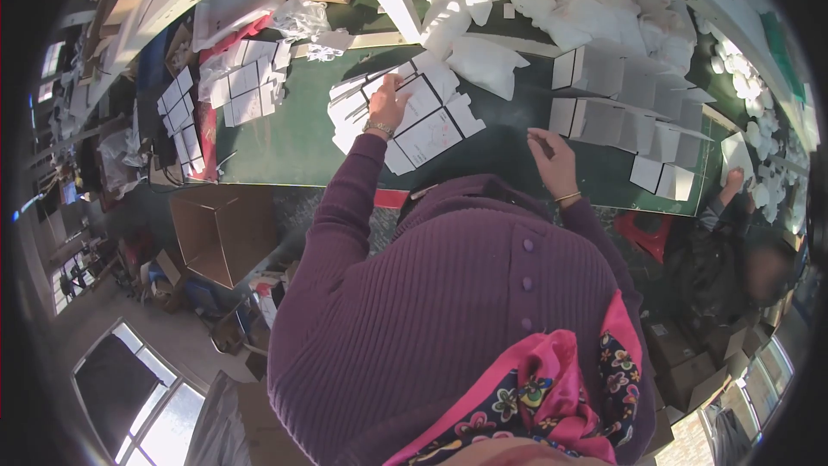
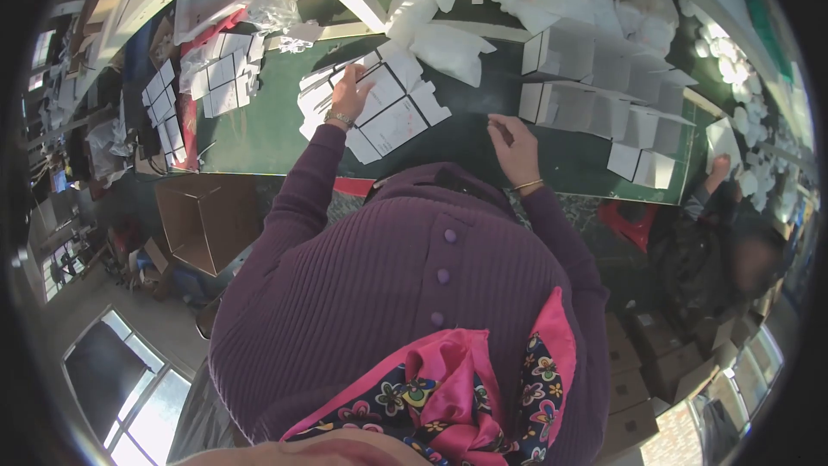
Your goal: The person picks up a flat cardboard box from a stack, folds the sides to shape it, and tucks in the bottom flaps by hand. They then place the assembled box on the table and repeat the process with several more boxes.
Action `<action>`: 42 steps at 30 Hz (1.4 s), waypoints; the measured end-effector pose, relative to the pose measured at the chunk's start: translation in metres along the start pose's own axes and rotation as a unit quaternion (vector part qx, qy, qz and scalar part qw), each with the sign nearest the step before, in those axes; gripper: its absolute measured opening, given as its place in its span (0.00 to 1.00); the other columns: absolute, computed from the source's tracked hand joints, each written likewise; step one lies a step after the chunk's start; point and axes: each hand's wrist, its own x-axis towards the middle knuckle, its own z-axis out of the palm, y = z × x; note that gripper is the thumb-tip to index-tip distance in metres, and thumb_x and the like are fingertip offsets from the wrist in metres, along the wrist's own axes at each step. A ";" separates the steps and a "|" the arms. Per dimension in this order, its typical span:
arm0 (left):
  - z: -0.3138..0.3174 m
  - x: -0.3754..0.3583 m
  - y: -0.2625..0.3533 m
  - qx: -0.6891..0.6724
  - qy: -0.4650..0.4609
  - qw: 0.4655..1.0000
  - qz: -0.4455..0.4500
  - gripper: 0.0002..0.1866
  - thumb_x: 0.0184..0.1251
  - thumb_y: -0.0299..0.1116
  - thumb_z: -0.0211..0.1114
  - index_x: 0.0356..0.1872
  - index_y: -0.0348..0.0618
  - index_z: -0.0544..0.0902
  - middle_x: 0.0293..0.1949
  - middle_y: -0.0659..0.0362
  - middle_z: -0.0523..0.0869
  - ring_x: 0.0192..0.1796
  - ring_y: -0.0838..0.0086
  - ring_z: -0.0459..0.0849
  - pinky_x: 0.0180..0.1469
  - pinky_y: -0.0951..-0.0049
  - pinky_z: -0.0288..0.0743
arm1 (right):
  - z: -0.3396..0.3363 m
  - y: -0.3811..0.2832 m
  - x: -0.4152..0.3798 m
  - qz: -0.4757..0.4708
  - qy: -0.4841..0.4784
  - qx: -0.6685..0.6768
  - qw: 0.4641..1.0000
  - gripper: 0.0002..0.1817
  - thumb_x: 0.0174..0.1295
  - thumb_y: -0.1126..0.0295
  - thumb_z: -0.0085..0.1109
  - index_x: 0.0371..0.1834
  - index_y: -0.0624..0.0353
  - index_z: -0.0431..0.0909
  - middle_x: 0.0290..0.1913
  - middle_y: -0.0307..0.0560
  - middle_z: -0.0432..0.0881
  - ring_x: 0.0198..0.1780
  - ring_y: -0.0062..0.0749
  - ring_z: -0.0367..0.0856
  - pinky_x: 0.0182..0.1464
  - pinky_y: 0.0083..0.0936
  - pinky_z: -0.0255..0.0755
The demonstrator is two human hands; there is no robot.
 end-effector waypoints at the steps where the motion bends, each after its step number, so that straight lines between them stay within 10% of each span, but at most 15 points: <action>1: -0.016 -0.005 0.011 -0.065 0.020 0.995 0.070 0.19 0.65 0.36 0.68 0.54 0.49 0.73 0.47 0.56 0.84 0.43 0.60 0.80 0.52 0.57 0.70 | 0.005 -0.013 0.015 0.011 -0.034 0.016 0.999 0.13 0.70 0.66 0.61 0.56 0.52 0.80 0.51 0.44 0.84 0.52 0.30 0.81 0.55 0.27 0.75; 3: -0.049 -0.020 0.036 -0.160 0.049 0.970 0.175 0.10 0.70 0.30 0.62 0.50 0.52 0.81 0.37 0.62 0.86 0.31 0.70 0.76 0.40 0.67 0.70 | 0.013 -0.039 0.040 0.028 -0.085 0.039 0.995 0.26 0.68 0.62 0.64 0.68 0.48 0.72 0.60 0.46 0.81 0.61 0.33 0.77 0.63 0.30 0.71; 6: -0.106 -0.044 0.088 -0.170 0.040 0.944 0.279 0.09 0.74 0.28 0.58 0.49 0.44 0.85 0.43 0.60 0.89 0.41 0.66 0.84 0.46 0.65 0.76 | 0.013 -0.086 0.073 -0.007 -0.160 0.121 0.980 0.46 0.63 0.62 0.70 0.81 0.43 0.51 0.72 0.51 0.70 0.69 0.47 0.72 0.70 0.43 0.65; 8: -0.131 -0.058 0.115 -0.173 0.076 0.932 0.308 0.10 0.74 0.27 0.60 0.51 0.44 0.86 0.48 0.59 0.89 0.49 0.65 0.86 0.54 0.65 0.78 | 0.003 -0.123 0.081 -0.039 -0.200 0.170 0.964 0.43 0.63 0.75 0.59 0.82 0.45 0.52 0.76 0.46 0.64 0.44 0.26 0.72 0.47 0.24 0.70; 12: -0.160 -0.093 0.146 -0.230 0.105 0.939 0.232 0.09 0.71 0.27 0.63 0.48 0.46 0.87 0.46 0.62 0.90 0.48 0.73 0.87 0.52 0.73 0.80 | -0.013 -0.158 0.079 -0.068 -0.204 0.189 0.958 0.38 0.59 0.81 0.51 0.75 0.42 0.64 0.71 0.40 0.70 0.27 0.15 0.70 0.32 0.12 0.69; 15: -0.157 -0.116 0.155 -0.240 0.095 0.950 0.176 0.07 0.71 0.29 0.65 0.45 0.46 0.89 0.42 0.63 0.90 0.44 0.75 0.85 0.47 0.75 0.79 | -0.017 -0.146 0.077 -0.157 -0.216 0.113 0.957 0.29 0.52 0.82 0.53 0.58 0.45 0.79 0.55 0.41 0.73 0.46 0.24 0.74 0.36 0.14 0.79; 18: -0.145 -0.134 0.157 -0.224 0.092 0.953 0.184 0.07 0.71 0.29 0.64 0.45 0.45 0.89 0.44 0.60 0.90 0.49 0.70 0.86 0.54 0.70 0.79 | -0.028 -0.141 0.073 -0.185 -0.244 0.080 0.949 0.24 0.50 0.79 0.60 0.48 0.37 0.84 0.66 0.40 0.68 0.66 0.29 0.67 0.46 0.19 0.75; 24: -0.126 -0.181 0.183 0.002 -0.063 0.971 0.229 0.58 0.48 0.76 0.66 0.73 0.41 0.65 0.65 0.49 0.75 0.64 0.57 0.73 0.64 0.56 0.68 | -0.055 -0.169 0.089 -0.205 -0.390 -0.053 0.896 0.15 0.48 0.65 0.72 0.42 0.43 0.91 0.77 0.42 0.64 0.77 0.38 0.59 0.75 0.40 0.55; 27: -0.119 -0.196 0.183 -0.001 -0.042 0.971 0.237 0.57 0.51 0.75 0.67 0.73 0.41 0.66 0.61 0.48 0.75 0.60 0.57 0.75 0.62 0.57 0.70 | -0.074 -0.180 0.085 -0.217 -0.450 -0.017 0.866 0.25 0.56 0.59 0.74 0.58 0.49 0.83 0.70 0.42 0.75 0.74 0.34 0.66 0.75 0.35 0.58; 30: -0.120 -0.199 0.172 -0.112 0.076 0.972 0.192 0.53 0.55 0.63 0.74 0.76 0.44 0.63 0.57 0.50 0.76 0.59 0.61 0.74 0.62 0.60 0.71 | -0.083 -0.168 0.070 -0.131 -0.284 0.312 0.897 0.29 0.71 0.66 0.56 0.75 0.48 0.66 0.70 0.50 0.73 0.66 0.41 0.77 0.69 0.38 0.68; 33: -0.131 -0.205 0.184 -0.187 0.155 0.958 0.151 0.53 0.58 0.56 0.76 0.78 0.43 0.57 0.68 0.47 0.69 0.71 0.57 0.66 0.73 0.56 0.63 | -0.059 -0.140 0.034 -0.138 -0.235 0.320 0.907 0.51 0.66 0.26 0.37 0.85 0.39 0.36 0.83 0.51 0.46 0.81 0.50 0.51 0.76 0.46 0.52; 39: -0.111 -0.196 0.202 -0.250 0.182 0.934 0.181 0.46 0.74 0.66 0.39 0.80 0.39 0.48 0.74 0.44 0.62 0.74 0.54 0.59 0.75 0.49 0.54 | 0.013 -0.149 0.003 -0.103 -0.132 0.485 0.859 0.40 0.78 0.42 0.36 0.84 0.44 0.32 0.83 0.39 0.49 0.79 0.36 0.57 0.77 0.39 0.56; 42: -0.113 -0.195 0.208 -0.290 0.154 0.939 0.101 0.41 0.78 0.63 0.38 0.80 0.42 0.51 0.71 0.44 0.64 0.74 0.56 0.62 0.75 0.52 0.56 | 0.020 -0.153 0.000 -0.077 -0.074 0.492 0.864 0.36 0.77 0.49 0.41 0.84 0.43 0.42 0.79 0.45 0.58 0.72 0.37 0.67 0.71 0.37 0.64</action>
